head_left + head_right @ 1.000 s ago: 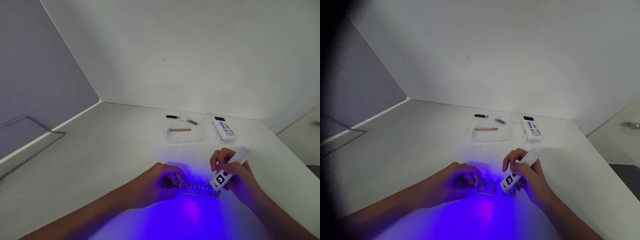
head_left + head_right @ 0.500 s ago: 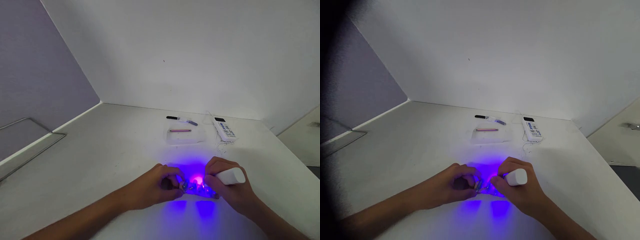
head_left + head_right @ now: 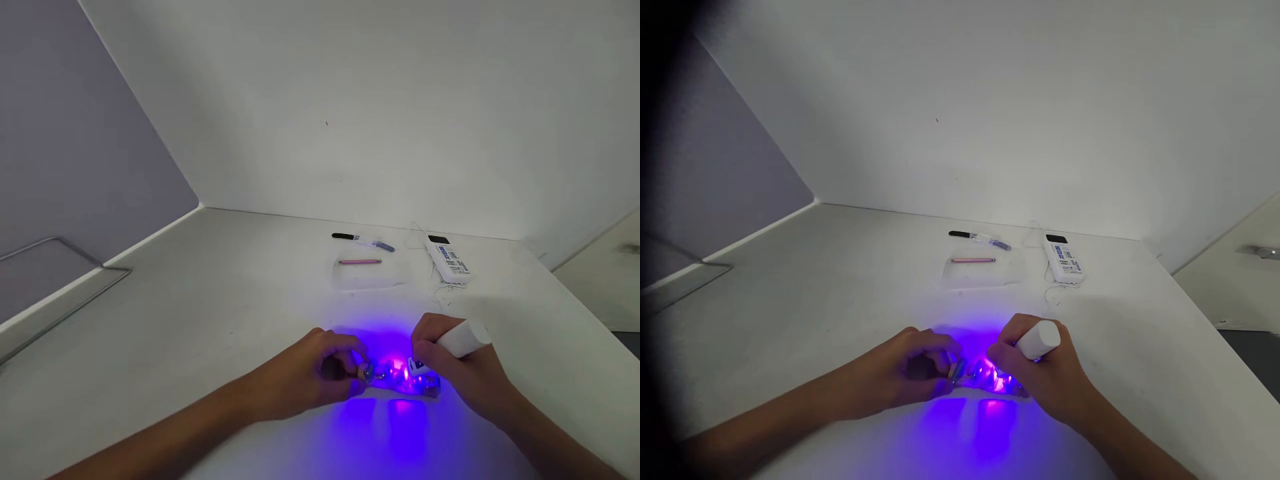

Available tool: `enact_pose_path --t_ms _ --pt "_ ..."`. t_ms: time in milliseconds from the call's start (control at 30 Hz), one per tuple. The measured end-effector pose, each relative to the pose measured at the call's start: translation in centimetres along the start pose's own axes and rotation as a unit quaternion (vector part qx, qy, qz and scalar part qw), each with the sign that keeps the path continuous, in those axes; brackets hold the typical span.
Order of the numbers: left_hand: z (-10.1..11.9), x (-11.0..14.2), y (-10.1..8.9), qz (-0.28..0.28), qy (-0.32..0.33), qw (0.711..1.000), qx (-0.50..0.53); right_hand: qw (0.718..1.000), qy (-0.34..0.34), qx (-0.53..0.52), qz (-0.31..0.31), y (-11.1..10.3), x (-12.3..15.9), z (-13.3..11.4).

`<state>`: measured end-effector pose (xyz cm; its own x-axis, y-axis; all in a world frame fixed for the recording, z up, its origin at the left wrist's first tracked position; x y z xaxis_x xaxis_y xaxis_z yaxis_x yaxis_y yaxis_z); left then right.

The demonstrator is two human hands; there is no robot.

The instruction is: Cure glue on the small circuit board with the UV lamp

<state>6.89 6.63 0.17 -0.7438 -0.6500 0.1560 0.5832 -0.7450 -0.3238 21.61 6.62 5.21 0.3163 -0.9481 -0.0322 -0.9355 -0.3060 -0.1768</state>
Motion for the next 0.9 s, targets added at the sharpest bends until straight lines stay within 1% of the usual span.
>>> enact_pose_path --t_ms 100,167,600,900 --pt "-0.04 -0.26 -0.02 0.001 0.001 1.0 0.007 1.0 -0.015 -0.003 -0.027 0.44 -0.03 -0.44" --pt "0.0 -0.33 -0.02 0.001 0.005 1.0 0.008 0.999 -0.015 -0.003 -0.033 0.56 -0.03 -0.54" --pt "-0.03 -0.16 0.01 -0.001 0.004 1.0 0.002 1.0 -0.003 0.002 -0.027 0.56 -0.1 -0.67" --pt "-0.03 -0.21 0.07 0.001 0.005 1.0 -0.002 1.0 0.007 0.004 -0.024 0.48 -0.12 -0.11"
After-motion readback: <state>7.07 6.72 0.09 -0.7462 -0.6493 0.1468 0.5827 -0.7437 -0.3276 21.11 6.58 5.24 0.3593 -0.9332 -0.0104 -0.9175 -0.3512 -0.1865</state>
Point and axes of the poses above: each hand's wrist, its own x-axis away from the middle knuckle, its own y-axis out of the palm, z = x × y, the point moved 10 cm from there along -x, towards the middle knuckle, and after that the axes turned 3 degrees about -z, right-handed, at the moved point
